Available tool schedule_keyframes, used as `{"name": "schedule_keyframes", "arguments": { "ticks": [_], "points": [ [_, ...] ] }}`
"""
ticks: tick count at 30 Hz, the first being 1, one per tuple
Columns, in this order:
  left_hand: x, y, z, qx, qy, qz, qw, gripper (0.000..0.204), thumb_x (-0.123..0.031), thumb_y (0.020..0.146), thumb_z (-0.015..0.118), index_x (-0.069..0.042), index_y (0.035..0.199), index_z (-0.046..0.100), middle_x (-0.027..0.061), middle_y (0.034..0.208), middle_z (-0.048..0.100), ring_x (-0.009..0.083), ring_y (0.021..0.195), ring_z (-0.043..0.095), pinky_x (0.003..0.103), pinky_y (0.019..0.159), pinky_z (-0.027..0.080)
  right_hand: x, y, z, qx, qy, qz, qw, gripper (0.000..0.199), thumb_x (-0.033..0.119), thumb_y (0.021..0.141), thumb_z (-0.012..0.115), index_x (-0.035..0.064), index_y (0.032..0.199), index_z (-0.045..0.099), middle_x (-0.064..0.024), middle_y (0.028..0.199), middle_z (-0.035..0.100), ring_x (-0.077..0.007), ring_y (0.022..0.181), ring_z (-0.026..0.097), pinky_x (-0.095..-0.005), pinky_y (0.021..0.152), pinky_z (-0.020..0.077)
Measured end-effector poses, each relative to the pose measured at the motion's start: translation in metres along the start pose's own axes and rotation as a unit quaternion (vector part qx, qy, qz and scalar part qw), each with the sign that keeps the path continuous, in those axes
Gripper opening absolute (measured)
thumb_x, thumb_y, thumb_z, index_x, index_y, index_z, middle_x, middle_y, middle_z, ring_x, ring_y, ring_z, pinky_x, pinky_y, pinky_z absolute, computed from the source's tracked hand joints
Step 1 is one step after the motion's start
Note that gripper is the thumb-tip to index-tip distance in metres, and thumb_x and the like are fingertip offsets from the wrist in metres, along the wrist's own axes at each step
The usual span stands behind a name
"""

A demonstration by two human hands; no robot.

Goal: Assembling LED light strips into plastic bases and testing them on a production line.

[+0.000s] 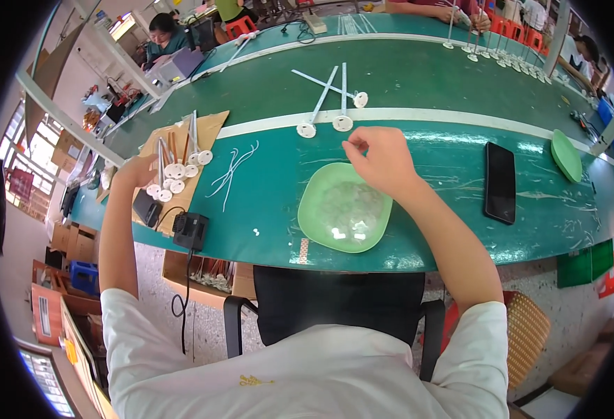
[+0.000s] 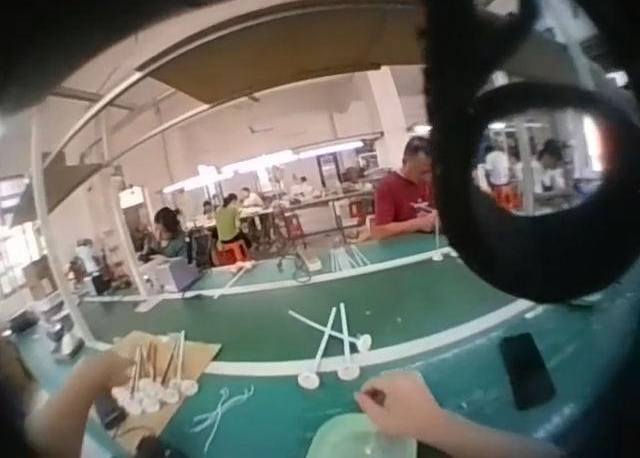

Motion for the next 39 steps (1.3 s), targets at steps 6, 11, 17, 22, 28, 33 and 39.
{"name": "schedule_keyframes", "arguments": {
  "ticks": [6, 11, 17, 22, 28, 33, 39],
  "points": [
    [-0.213, -0.048, -0.102, -0.338, -0.396, 0.239, 0.820, 0.020, -0.020, 0.089, 0.065, -0.003, 0.100, 0.065, 0.0193, 0.089, 0.070, 0.0314, 0.083, 0.071, 0.039, 0.073, 0.054, -0.018, -0.003, -0.011, -0.013, -0.043, 0.009, 0.999, 0.011, 0.012, 0.082, 0.070, 0.0007, 0.083, 0.069, -0.0115, 0.073, 0.069, -0.0213, 0.064, 0.067, -0.0320, 0.059, 0.0508],
    [-0.323, -0.038, -0.064, -0.364, -0.537, 0.284, 0.706, 0.026, -0.022, 0.086, 0.070, -0.006, 0.106, 0.065, 0.0177, 0.090, 0.070, 0.0303, 0.086, 0.069, 0.039, 0.079, 0.054, -0.009, -0.002, -0.004, -0.003, -0.055, 0.002, 0.998, 0.012, 0.012, 0.082, 0.070, 0.0004, 0.083, 0.068, -0.0122, 0.075, 0.069, -0.0227, 0.064, 0.067, -0.0319, 0.058, 0.0510],
    [-0.349, 0.005, -0.016, -0.301, -0.404, 0.337, 0.795, 0.054, -0.027, 0.075, 0.079, -0.010, 0.122, 0.062, 0.0166, 0.118, 0.066, 0.0328, 0.109, 0.061, 0.042, 0.097, 0.047, -0.005, -0.003, -0.011, -0.032, -0.066, -0.030, 0.997, 0.008, 0.009, 0.080, 0.071, 0.0019, 0.083, 0.068, -0.0119, 0.077, 0.069, -0.0245, 0.063, 0.066, -0.0316, 0.056, 0.0508],
    [-0.344, -0.011, -0.035, -0.330, -0.502, 0.290, 0.745, 0.027, -0.010, 0.080, 0.078, -0.003, 0.105, 0.071, 0.0121, 0.096, 0.073, 0.0201, 0.093, 0.069, 0.029, 0.081, 0.052, 0.014, -0.011, -0.016, -0.052, -0.076, -0.101, 0.991, 0.010, 0.003, 0.078, 0.072, 0.0033, 0.087, 0.068, -0.0110, 0.082, 0.069, -0.0251, 0.065, 0.065, -0.0319, 0.055, 0.0504],
    [-0.358, -0.057, -0.049, -0.303, -0.611, 0.369, 0.632, 0.030, -0.006, 0.077, 0.079, -0.003, 0.106, 0.072, 0.0114, 0.097, 0.074, 0.0180, 0.087, 0.072, 0.027, 0.077, 0.053, 0.044, -0.014, -0.025, -0.145, 0.013, -0.159, 0.976, 0.033, 0.000, 0.077, 0.075, 0.0044, 0.109, 0.068, -0.0089, 0.096, 0.072, -0.0185, 0.079, 0.070, -0.0258, 0.056, 0.0552],
    [-0.372, -0.107, -0.072, -0.405, -0.469, 0.436, 0.652, 0.034, 0.003, 0.069, 0.077, -0.002, 0.102, 0.072, 0.0125, 0.091, 0.073, 0.0248, 0.082, 0.072, 0.031, 0.071, 0.056, 0.037, -0.018, -0.020, -0.124, -0.002, -0.167, 0.978, 0.024, 0.003, 0.073, 0.077, 0.0044, 0.096, 0.069, -0.0074, 0.085, 0.072, -0.0183, 0.067, 0.069, -0.0256, 0.053, 0.0543],
    [-0.373, -0.120, -0.073, -0.440, -0.452, 0.459, 0.626, 0.037, 0.006, 0.066, 0.075, -0.001, 0.103, 0.072, 0.0130, 0.089, 0.072, 0.0259, 0.080, 0.072, 0.030, 0.069, 0.056, 0.047, -0.026, -0.024, -0.168, -0.057, -0.230, 0.957, 0.016, 0.004, 0.068, 0.076, 0.0065, 0.081, 0.067, -0.0051, 0.074, 0.069, -0.0184, 0.058, 0.067, -0.0262, 0.050, 0.0528]
  ]
}}
Point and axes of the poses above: each hand's wrist, its own y-axis towards the middle knuckle, its own z-axis out of the palm, x = y × z, the point moved 7 cm from there along y, towards the middle knuckle
